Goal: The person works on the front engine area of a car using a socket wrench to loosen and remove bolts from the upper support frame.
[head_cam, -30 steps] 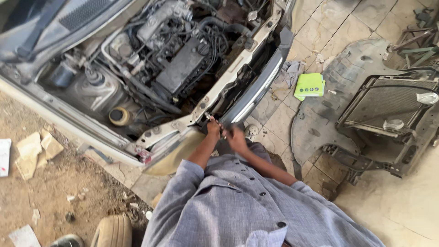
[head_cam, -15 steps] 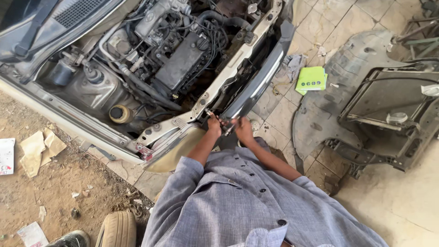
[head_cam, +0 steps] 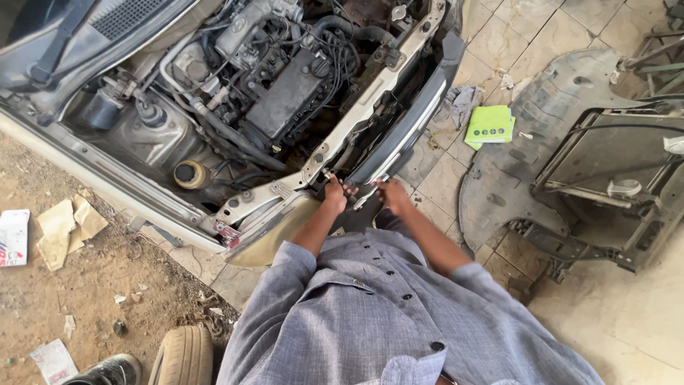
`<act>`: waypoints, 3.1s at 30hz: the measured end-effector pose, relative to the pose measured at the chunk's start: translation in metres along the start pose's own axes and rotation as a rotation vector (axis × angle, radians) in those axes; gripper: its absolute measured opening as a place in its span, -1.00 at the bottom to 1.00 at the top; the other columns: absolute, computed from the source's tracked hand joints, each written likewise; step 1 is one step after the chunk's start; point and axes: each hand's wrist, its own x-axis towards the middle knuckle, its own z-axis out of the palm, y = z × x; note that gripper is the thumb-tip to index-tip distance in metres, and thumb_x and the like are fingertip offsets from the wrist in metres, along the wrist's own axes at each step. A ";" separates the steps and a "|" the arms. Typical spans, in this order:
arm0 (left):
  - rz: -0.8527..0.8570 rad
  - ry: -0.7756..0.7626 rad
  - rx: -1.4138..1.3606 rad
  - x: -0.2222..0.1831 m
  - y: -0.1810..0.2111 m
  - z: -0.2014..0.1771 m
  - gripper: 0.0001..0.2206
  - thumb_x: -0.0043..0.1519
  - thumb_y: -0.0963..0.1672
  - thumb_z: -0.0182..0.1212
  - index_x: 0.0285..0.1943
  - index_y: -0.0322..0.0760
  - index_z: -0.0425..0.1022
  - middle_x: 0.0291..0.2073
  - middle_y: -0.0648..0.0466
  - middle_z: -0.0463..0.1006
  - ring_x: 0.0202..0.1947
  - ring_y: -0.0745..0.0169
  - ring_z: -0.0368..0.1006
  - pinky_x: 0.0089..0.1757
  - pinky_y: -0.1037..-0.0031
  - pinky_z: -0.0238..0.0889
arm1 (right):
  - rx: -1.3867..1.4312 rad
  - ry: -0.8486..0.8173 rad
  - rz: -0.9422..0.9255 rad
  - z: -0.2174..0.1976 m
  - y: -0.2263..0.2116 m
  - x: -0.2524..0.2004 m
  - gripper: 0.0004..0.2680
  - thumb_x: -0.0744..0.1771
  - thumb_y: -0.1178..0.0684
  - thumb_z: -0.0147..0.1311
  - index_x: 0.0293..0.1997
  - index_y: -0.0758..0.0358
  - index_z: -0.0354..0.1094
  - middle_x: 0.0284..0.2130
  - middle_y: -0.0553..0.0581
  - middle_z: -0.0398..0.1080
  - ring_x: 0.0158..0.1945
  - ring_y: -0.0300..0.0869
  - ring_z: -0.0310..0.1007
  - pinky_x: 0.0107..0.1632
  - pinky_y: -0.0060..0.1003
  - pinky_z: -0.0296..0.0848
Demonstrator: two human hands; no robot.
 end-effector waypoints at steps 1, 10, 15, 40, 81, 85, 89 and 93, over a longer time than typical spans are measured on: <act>0.008 -0.012 0.011 -0.001 -0.001 0.001 -0.57 0.47 0.11 -0.27 -0.27 -0.25 0.17 -0.60 0.08 0.13 -0.59 0.18 0.10 -0.28 0.11 0.49 | 0.172 -0.083 0.267 -0.012 -0.002 0.006 -0.87 0.41 0.05 0.12 -0.09 0.31 0.35 -0.35 0.17 0.47 -0.35 -0.12 0.47 -0.29 -0.20 0.46; -0.006 0.052 0.107 0.000 -0.003 -0.004 -0.52 0.44 0.16 -0.24 -0.30 -0.25 0.20 -0.62 0.09 0.14 -0.60 0.18 0.11 -0.29 0.10 0.53 | -0.233 0.202 -0.400 0.043 0.026 -0.046 -0.86 0.42 0.05 0.08 -0.06 0.32 0.31 -0.36 0.22 0.45 -0.35 0.00 0.45 -0.28 -0.11 0.42; -0.028 0.055 0.173 0.008 -0.002 -0.013 -0.48 0.40 0.20 -0.24 -0.30 -0.23 0.27 -0.63 0.08 0.22 -0.62 0.17 0.22 -0.33 0.11 0.50 | -0.728 -0.145 -0.469 0.060 0.029 -0.070 -0.84 0.37 0.08 0.06 -0.06 0.37 0.25 -0.30 0.42 0.46 -0.26 0.30 0.51 -0.24 0.11 0.47; -0.139 0.039 -0.014 0.027 -0.004 -0.014 -0.40 0.40 0.22 -0.36 -0.31 -0.26 0.34 -0.63 0.08 0.17 -0.61 0.17 0.13 -0.32 0.15 0.43 | -0.487 -0.280 -0.838 0.064 0.034 -0.079 -0.85 0.37 0.19 0.03 0.04 0.32 0.28 -0.21 0.38 0.45 -0.15 0.25 0.52 -0.12 0.02 0.50; 0.084 0.127 0.138 0.047 -0.017 -0.013 -0.71 0.48 -0.03 -0.10 -0.10 -0.39 0.28 -0.56 0.05 0.24 -0.61 0.22 0.16 -0.41 0.23 0.44 | -0.448 0.166 -0.509 0.042 0.039 -0.041 -0.89 0.44 0.10 0.04 -0.13 0.35 0.28 -0.43 0.29 0.44 -0.36 0.10 0.50 -0.30 -0.02 0.44; 0.059 0.076 0.123 0.043 -0.014 -0.016 -0.71 0.45 -0.03 -0.12 -0.13 -0.37 0.25 -0.57 0.04 0.24 -0.62 0.21 0.16 -0.43 0.23 0.44 | -0.612 -0.293 -0.950 0.050 0.016 -0.074 -0.80 0.35 0.27 0.01 0.08 0.36 0.27 -0.18 0.41 0.45 -0.15 0.24 0.47 -0.13 0.01 0.47; 0.066 0.139 0.129 0.049 -0.013 -0.014 -0.67 0.47 0.01 -0.10 -0.18 -0.35 0.25 -0.58 0.05 0.24 -0.62 0.22 0.16 -0.46 0.26 0.33 | -0.532 -0.231 -0.756 0.053 0.011 -0.075 -0.82 0.38 0.17 0.11 0.06 0.29 0.24 -0.28 0.34 0.43 -0.28 0.19 0.49 -0.20 -0.02 0.47; 0.136 0.128 0.144 0.050 -0.019 -0.014 -0.65 0.47 0.02 -0.04 -0.25 -0.32 0.22 -0.59 0.08 0.21 -0.61 0.24 0.17 -0.45 0.27 0.34 | -0.210 0.043 -0.368 0.044 0.035 -0.046 -0.88 0.43 0.08 0.00 -0.03 0.29 0.22 -0.36 0.20 0.45 -0.45 -0.10 0.44 -0.37 -0.19 0.46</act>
